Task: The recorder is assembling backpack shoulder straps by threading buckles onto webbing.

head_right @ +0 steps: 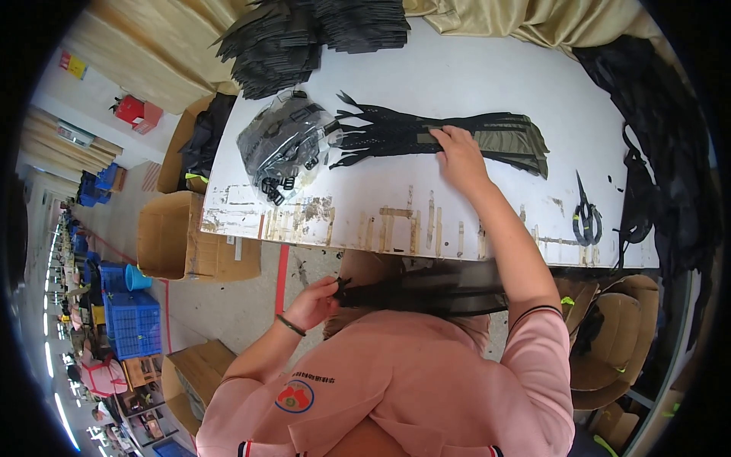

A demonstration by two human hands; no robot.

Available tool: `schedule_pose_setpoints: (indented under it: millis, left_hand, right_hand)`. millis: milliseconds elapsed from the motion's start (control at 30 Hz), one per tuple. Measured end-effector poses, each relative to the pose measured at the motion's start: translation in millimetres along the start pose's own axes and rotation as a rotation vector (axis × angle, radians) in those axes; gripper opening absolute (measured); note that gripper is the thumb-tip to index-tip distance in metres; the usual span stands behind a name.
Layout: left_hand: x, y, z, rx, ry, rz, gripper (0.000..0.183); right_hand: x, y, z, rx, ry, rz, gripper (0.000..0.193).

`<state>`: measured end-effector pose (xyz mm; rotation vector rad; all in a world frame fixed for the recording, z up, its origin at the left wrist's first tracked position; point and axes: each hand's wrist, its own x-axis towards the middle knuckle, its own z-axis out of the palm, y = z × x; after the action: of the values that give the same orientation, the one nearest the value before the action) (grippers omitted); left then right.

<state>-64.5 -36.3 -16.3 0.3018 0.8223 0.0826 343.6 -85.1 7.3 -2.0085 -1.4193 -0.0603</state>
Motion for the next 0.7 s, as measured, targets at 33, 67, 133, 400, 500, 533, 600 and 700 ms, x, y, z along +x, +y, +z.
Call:
schedule_pose_setpoints:
  millis: [33,67,133,400,500,533,600,700]
  left_hand:
    - [-5,3,-10,0.259,0.090,0.068,0.021]
    - [-7,8,-18,0.521,0.179,0.136,0.019]
    - [-6,16,-22,0.787,0.275,0.224,0.028]
    - [32,77,70,1.757,0.438,1.416,0.043]
    - [54,93,95,1.812,0.441,1.634,0.035]
    - [72,98,82,1.871,0.303,1.484,0.029]
    - [84,101,79,1.913,0.151,1.329,0.023]
    - [81,98,83,1.324,-0.076,0.596,0.017]
  right_hand:
    - [6,-3,8,-0.068,-0.015,-0.058,0.040]
    - [12,-6,15,-0.137,-0.027,-0.116,0.043]
    - [21,-14,34,-0.177,-0.032,-0.189,0.045]
    - [22,-39,43,-0.217,-0.012,-0.277,0.006]
    - [4,-58,23,0.140,-0.290,-0.258,0.007]
    - [-3,-59,18,0.134,-0.296,-0.260,0.007]
    - [-14,-54,11,0.303,-0.314,-0.187,0.009]
    - [-29,-35,2,0.274,-0.394,-0.069,0.008]
